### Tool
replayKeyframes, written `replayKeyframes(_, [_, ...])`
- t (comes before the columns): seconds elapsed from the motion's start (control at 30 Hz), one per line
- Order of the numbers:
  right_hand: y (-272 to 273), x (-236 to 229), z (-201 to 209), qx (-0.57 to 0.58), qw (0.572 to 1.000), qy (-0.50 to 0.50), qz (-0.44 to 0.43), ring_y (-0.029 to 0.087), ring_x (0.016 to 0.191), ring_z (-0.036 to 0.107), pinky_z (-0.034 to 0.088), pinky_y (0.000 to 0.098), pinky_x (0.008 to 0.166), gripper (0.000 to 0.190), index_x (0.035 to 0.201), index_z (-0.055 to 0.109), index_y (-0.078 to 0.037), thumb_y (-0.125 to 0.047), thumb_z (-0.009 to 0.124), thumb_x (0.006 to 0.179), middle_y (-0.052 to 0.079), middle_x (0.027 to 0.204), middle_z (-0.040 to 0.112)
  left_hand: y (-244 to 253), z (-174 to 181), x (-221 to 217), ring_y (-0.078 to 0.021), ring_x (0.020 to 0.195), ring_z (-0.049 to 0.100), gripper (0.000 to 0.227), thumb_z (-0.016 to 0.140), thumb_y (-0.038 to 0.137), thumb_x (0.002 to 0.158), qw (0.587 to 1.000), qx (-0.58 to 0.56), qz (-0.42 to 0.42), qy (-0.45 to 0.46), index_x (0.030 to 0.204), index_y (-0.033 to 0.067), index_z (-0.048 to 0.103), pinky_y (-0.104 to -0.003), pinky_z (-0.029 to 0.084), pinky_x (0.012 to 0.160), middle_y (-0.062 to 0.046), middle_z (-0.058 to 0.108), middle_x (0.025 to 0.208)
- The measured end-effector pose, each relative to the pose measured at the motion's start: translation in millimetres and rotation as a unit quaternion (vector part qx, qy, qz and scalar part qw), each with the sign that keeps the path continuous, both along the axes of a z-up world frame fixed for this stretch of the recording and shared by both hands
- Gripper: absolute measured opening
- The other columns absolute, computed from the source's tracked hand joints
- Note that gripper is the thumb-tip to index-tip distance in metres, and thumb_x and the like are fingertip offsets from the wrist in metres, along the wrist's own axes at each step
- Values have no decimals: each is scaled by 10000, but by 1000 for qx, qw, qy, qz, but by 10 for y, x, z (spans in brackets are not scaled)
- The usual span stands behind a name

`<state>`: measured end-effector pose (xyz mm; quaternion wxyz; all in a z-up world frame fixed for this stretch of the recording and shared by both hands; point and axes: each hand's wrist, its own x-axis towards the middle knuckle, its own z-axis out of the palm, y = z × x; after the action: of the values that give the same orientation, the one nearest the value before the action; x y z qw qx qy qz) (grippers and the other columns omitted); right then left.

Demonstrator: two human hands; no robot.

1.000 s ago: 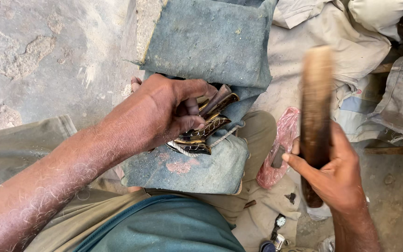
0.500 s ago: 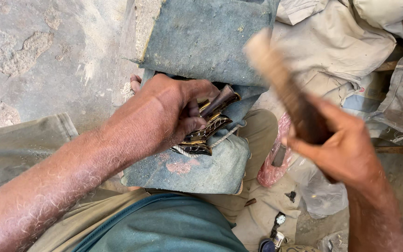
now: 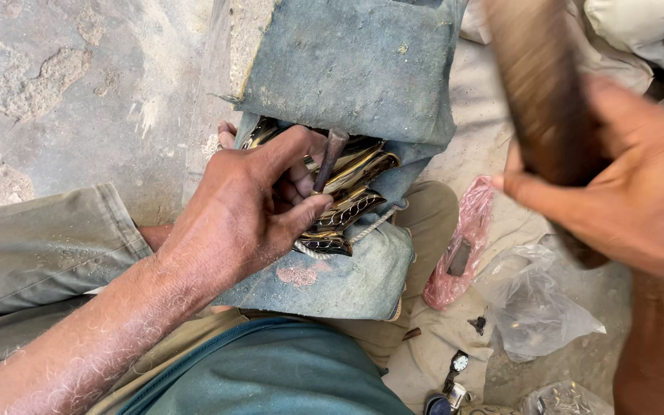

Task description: The person uses a hammer and a metal punch to shape a decorative metal object resting on a cloth-covered block. They repeatedly reposition the punch and strike it to form indentations along the object's surface.

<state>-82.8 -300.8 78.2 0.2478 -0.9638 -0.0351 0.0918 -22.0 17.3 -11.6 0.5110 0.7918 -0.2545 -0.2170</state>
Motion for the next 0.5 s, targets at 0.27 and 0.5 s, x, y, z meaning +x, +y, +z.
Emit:
replayKeyframes(0.27, [266,48,197,-85,996,-10,31,261,886,762,635,383,770,653,1372,644,12,-35,823,746,202,1121,752,33,-58,-56,-88,655,688,300,813,112,856,999,-4,35,10,1062,73,599,-253,615,580,-17,662,721])
replayKeyframes(0.5, [376,-45,232,84,987,-70,-114,161,869,711,623,295,775,489,1362,572,25,-72,789,935,91,994,697,62,-119,-36,-97,645,666,305,801,110,875,999,-34,31,21,1099,77,597,-265,600,650,-15,653,723])
